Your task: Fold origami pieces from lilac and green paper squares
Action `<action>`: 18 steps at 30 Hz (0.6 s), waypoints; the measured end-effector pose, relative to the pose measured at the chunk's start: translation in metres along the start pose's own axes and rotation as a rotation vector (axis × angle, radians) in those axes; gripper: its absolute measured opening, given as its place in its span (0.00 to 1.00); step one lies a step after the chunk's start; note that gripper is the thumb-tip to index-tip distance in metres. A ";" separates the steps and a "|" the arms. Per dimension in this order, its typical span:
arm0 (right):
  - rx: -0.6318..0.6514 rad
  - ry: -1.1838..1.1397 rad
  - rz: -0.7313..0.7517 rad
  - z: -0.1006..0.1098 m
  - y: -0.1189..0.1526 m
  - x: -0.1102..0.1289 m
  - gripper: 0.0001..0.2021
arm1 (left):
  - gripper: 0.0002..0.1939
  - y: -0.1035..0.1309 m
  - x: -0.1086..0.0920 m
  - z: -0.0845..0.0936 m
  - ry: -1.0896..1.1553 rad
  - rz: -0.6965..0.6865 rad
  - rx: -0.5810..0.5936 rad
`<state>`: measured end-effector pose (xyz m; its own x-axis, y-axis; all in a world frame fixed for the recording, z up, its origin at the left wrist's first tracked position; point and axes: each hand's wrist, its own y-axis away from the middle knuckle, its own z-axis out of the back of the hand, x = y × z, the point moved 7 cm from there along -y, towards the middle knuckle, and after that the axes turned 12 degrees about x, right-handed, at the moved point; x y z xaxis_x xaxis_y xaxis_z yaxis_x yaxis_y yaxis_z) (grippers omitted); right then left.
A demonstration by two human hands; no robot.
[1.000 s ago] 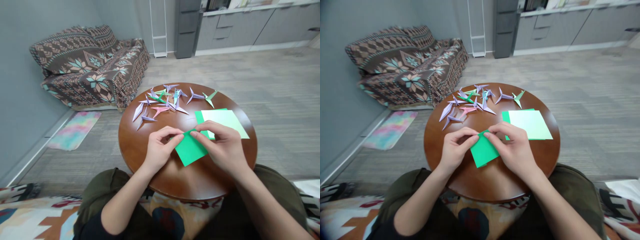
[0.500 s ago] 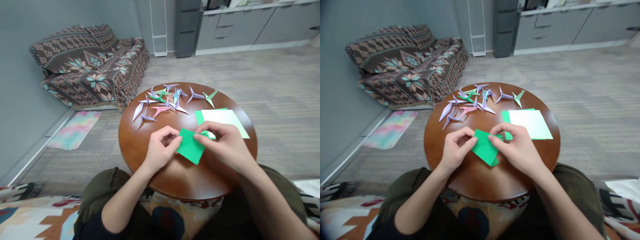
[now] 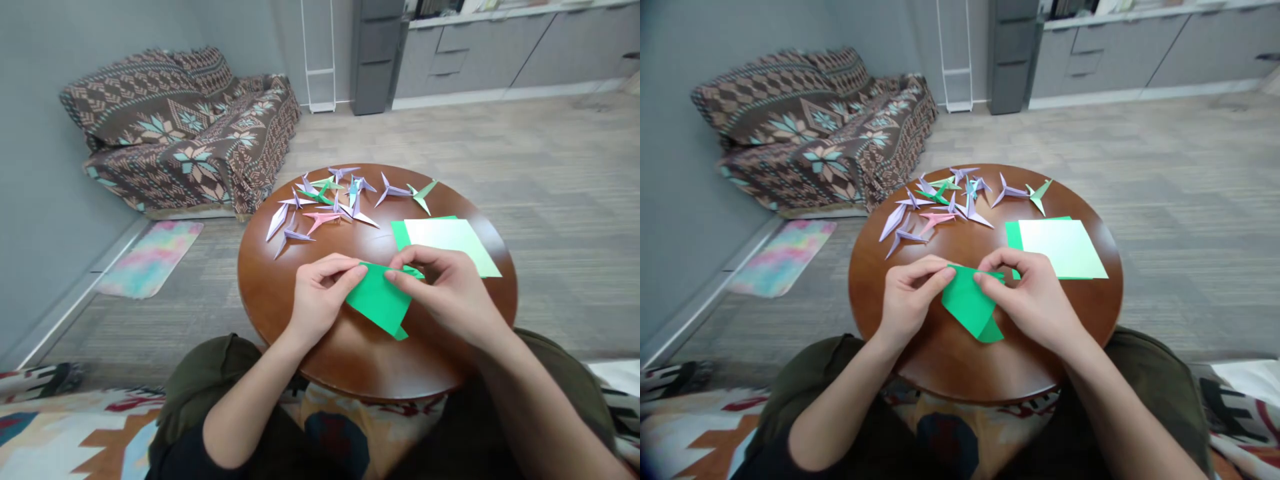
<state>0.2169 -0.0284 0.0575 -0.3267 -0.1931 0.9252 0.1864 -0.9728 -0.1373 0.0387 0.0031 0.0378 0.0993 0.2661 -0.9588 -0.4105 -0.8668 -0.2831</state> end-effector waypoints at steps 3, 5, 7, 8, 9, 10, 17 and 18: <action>-0.001 -0.004 -0.001 0.000 0.000 0.000 0.06 | 0.06 0.001 0.001 0.000 0.002 0.005 0.004; 0.000 -0.013 -0.009 0.000 0.000 -0.001 0.06 | 0.06 0.001 0.001 -0.001 -0.001 0.004 0.008; 0.001 -0.023 -0.019 0.000 0.001 -0.002 0.06 | 0.07 0.000 0.000 -0.001 -0.005 0.000 0.015; 0.004 -0.024 -0.023 -0.001 0.001 -0.003 0.06 | 0.07 0.000 0.000 -0.001 -0.006 -0.001 0.017; 0.006 -0.023 -0.024 -0.001 0.001 -0.003 0.07 | 0.07 0.000 0.000 -0.001 -0.007 -0.002 0.019; 0.006 -0.020 -0.021 -0.001 0.001 -0.003 0.07 | 0.07 0.000 0.000 -0.001 -0.010 -0.002 0.020; 0.003 -0.015 -0.012 -0.001 0.000 0.000 0.07 | 0.07 0.000 -0.001 -0.001 -0.038 -0.022 0.034; 0.003 -0.013 -0.012 -0.001 0.000 0.000 0.07 | 0.07 0.000 -0.002 -0.002 -0.038 -0.026 0.037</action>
<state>0.2163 -0.0281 0.0573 -0.3171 -0.1795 0.9313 0.1849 -0.9748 -0.1250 0.0400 0.0020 0.0395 0.0765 0.3050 -0.9493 -0.4419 -0.8431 -0.3065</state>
